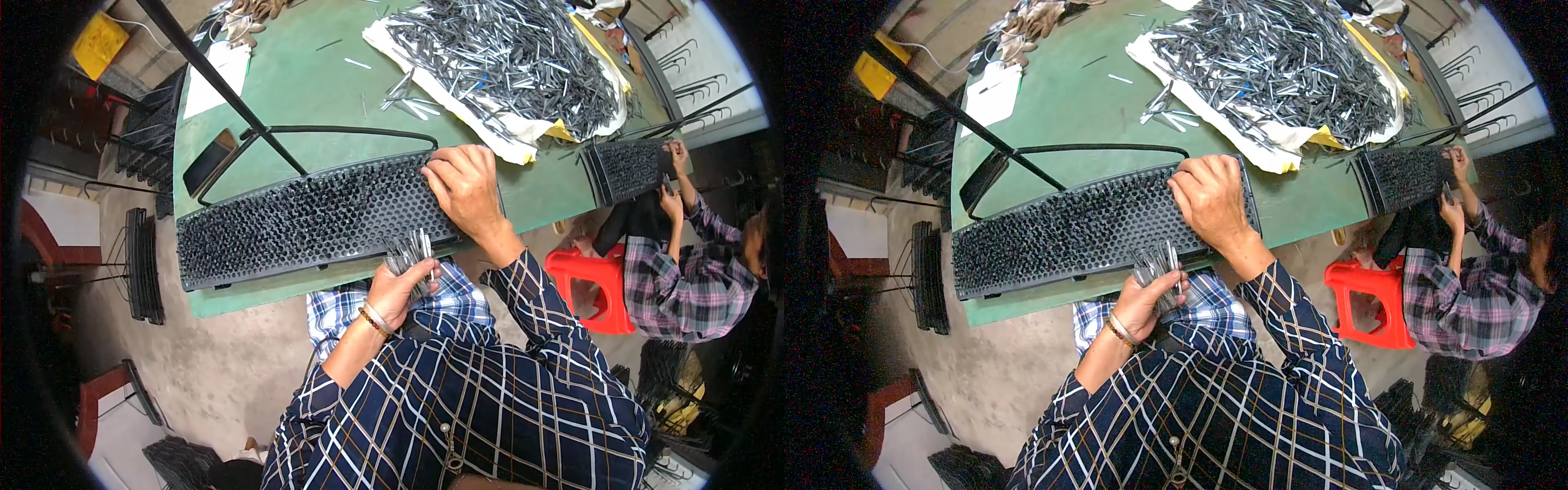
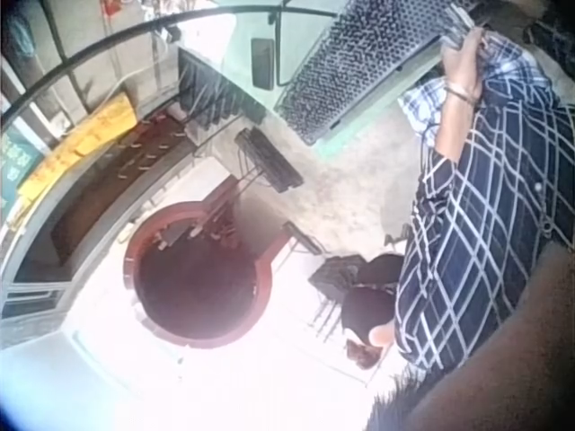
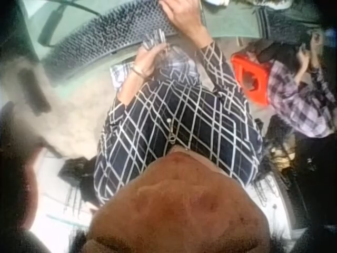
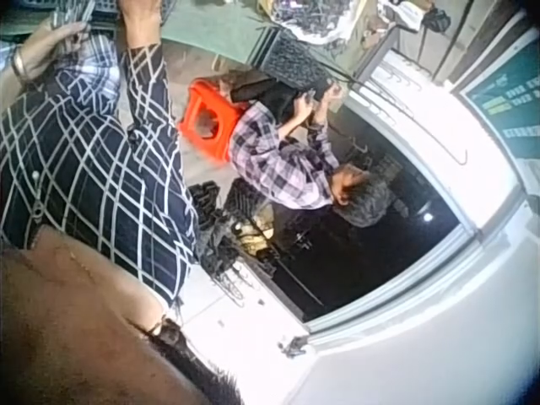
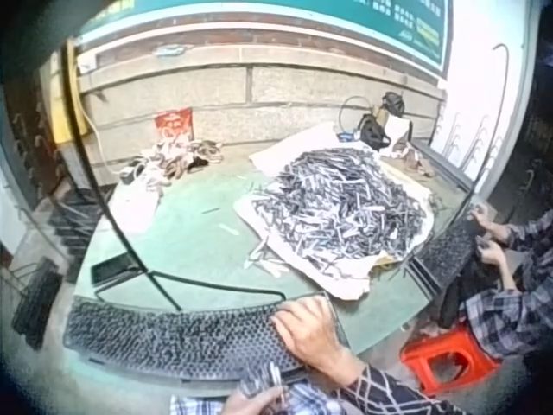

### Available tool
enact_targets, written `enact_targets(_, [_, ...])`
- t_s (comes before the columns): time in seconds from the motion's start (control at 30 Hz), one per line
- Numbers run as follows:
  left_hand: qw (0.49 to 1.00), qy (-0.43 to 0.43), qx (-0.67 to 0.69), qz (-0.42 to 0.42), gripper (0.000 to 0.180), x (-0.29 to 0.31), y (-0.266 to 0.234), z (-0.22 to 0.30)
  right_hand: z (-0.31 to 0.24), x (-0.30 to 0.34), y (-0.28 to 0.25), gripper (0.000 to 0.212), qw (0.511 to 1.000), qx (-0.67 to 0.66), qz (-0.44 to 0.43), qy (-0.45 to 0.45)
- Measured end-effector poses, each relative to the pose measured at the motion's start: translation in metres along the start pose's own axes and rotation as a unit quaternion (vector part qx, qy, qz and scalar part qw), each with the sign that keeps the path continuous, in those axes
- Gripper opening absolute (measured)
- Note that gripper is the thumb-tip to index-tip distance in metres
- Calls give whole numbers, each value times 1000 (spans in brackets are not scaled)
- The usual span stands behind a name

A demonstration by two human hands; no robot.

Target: Assembling small metal rods into a perforated base.

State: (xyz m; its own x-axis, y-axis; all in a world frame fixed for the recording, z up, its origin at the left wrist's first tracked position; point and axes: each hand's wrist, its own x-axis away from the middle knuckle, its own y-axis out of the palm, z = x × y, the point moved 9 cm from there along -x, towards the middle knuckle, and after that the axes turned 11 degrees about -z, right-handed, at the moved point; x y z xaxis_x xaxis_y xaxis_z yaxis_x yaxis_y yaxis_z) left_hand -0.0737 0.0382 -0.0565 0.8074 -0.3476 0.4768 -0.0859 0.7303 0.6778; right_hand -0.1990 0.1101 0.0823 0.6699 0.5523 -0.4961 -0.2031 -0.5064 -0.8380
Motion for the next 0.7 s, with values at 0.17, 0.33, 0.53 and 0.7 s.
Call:
enact_targets(0.17, [1000, 7, 13, 8, 13, -1, 0, 0, 6, 4, 3, 8, 999, -33, -5, 7])
enact_targets(0.33, [1000, -3, 11, 16, 14, 2, -1, -1, 11, 7, 4, 10, 998, -46, -3, 32])
enact_targets(0.53, [1000, 1, 4, 8, 15, 0, 3, 0, 10, 4, 3, 11, 998, -44, -18, 37])
enact_targets(0.7, [998, 54, 15, 32, 14, 4, -1, 11, 23, 25, 19, 15, 909, -335, -168, 182])
